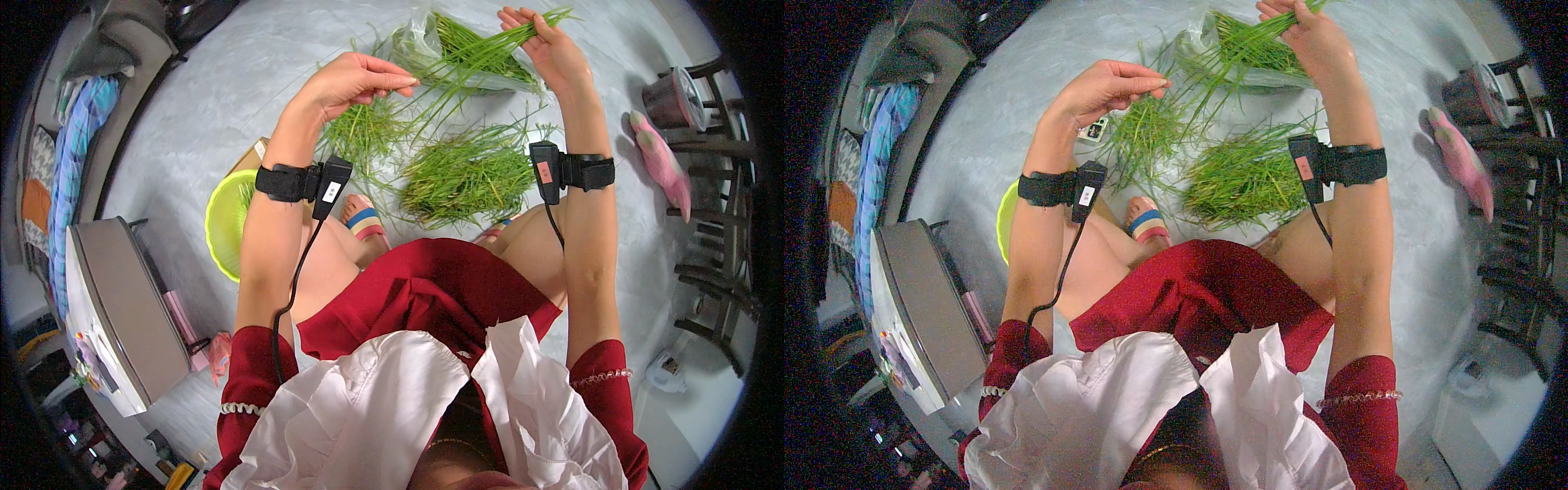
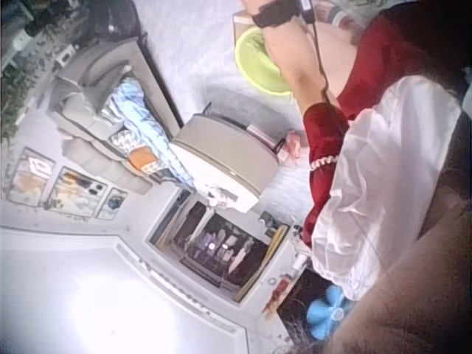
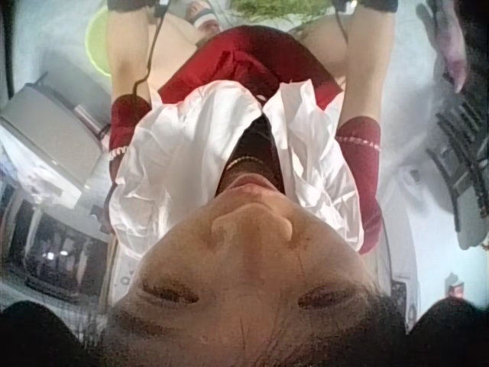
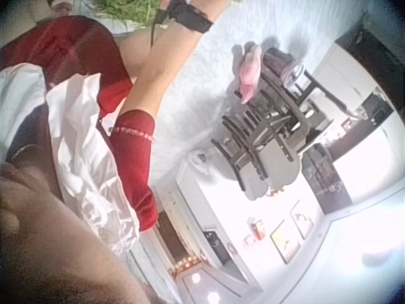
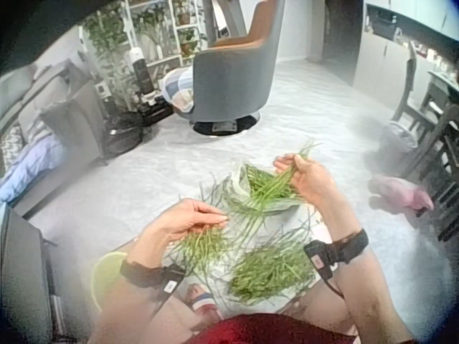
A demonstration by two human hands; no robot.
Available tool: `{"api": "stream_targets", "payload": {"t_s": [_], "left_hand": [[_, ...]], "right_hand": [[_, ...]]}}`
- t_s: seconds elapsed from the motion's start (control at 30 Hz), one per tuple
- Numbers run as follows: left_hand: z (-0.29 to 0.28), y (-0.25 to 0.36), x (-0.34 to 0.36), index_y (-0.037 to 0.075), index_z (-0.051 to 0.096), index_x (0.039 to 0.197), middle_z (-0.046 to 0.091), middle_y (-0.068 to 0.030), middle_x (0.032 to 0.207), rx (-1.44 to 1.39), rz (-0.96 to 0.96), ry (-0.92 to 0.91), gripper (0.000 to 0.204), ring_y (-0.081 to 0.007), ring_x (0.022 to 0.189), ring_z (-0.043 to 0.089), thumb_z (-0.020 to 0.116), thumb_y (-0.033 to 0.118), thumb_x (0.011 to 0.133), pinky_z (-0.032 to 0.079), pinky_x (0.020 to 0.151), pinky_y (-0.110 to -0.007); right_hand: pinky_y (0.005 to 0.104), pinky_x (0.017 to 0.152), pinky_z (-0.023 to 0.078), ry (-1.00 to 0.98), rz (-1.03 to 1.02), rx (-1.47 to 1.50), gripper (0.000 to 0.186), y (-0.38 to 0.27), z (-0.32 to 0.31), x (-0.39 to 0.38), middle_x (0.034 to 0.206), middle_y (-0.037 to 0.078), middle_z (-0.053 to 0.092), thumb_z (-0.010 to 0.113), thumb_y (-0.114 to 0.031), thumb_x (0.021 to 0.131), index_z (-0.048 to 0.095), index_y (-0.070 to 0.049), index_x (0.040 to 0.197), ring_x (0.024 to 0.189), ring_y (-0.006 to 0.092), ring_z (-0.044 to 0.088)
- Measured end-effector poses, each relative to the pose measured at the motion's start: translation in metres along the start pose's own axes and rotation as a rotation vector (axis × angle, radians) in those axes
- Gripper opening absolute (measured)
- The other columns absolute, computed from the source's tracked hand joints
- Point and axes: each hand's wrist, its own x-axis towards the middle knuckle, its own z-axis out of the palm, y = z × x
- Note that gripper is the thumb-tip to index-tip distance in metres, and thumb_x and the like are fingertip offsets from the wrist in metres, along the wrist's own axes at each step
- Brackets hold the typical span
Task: The person cleans chives by hand, stripping off the outer layers and sorting them into a yellow bowl while sitting on the floor.
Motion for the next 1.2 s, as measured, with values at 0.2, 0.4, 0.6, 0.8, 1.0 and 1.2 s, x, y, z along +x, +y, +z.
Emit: {"api": "stream_targets", "payload": {"t_s": [0.2, 0.4, 0.6, 0.8, 1.0, 1.2], "left_hand": [[-0.004, -0.005, -0.002, 0.002, 0.064, 0.09, 0.065, -0.0033, 0.078, 0.004, -0.021, 0.032, 0.02, -0.0006, 0.052, 0.041, 0.065, 0.016, 0.075, 0.031, 0.042, -0.013], [-0.013, -0.013, -0.001, 0.002, 0.063, 0.092, 0.065, -0.0054, 0.082, 0.059, -0.025, 0.019, 0.02, -0.0009, 0.054, 0.046, 0.063, 0.014, 0.076, 0.034, 0.044, -0.013], [-0.015, -0.013, -0.004, 0.004, 0.063, 0.096, 0.065, -0.0057, 0.081, 0.07, -0.001, 0.076, 0.022, -0.0018, 0.057, 0.05, 0.058, 0.007, 0.075, 0.037, 0.045, -0.014], [-0.025, -0.035, 0.011, 0.003, 0.058, 0.106, 0.063, -0.013, 0.092, 0.619, 0.047, 0.34, 0.034, -0.0163, 0.076, 0.059, 0.057, 0.012, 0.073, 0.046, 0.065, -0.027], [0.004, -0.021, 0.017, 0.0, 0.052, 0.111, 0.055, -0.0176, 0.109, 0.805, 0.403, 0.529, 0.057, -0.0283, 0.103, 0.052, 0.066, 0.035, 0.07, 0.039, 0.088, -0.034], [0.072, -0.014, 0.029, -0.004, 0.045, 0.111, 0.055, -0.0197, 0.106, 0.574, 0.517, 0.467, 0.065, -0.0301, 0.099, 0.053, 0.07, 0.036, 0.067, 0.042, 0.084, -0.035]], "right_hand": [[0.0327, 0.09, 0.042, 0.041, -0.037, -0.069, 0.03, -0.024, -0.013, -0.001, 0.107, 0.021, 0.054, 0.037, -0.018, 0.092, 0.046, 0.007, 0.106, 0.105, 0.0271, 0.051], [0.0404, 0.094, 0.037, 0.1, -0.076, 0.063, 0.025, -0.025, -0.036, 0.006, 0.108, 0.021, 0.047, 0.031, -0.015, 0.092, 0.043, 0.006, 0.097, 0.104, 0.0311, 0.047], [0.0404, 0.094, 0.037, 0.064, -0.102, 0.046, 0.023, -0.026, -0.035, 0.004, 0.107, 0.021, 0.048, 0.032, -0.015, 0.092, 0.043, 0.005, 0.097, 0.105, 0.0314, 0.047], [0.0404, 0.094, 0.037, 0.031, -0.104, 0.022, 0.023, -0.024, -0.028, 0.002, 0.107, 0.021, 0.048, 0.033, -0.014, 0.092, 0.043, 0.006, 0.097, 0.103, 0.0314, 0.048], [0.0302, 0.088, 0.042, 0.034, -0.056, -0.446, 0.027, 0.011, 0.027, -0.017, 0.105, 0.016, 0.056, 0.041, -0.017, 0.09, 0.048, 0.006, 0.104, 0.101, 0.0221, 0.053], [0.0247, 0.072, 0.043, 0.065, 0.021, -0.411, 0.024, 0.042, 0.054, -0.03, 0.093, 0.007, 0.06, 0.047, -0.021, 0.088, 0.055, 0.001, 0.096, 0.083, 0.0128, 0.055]]}}
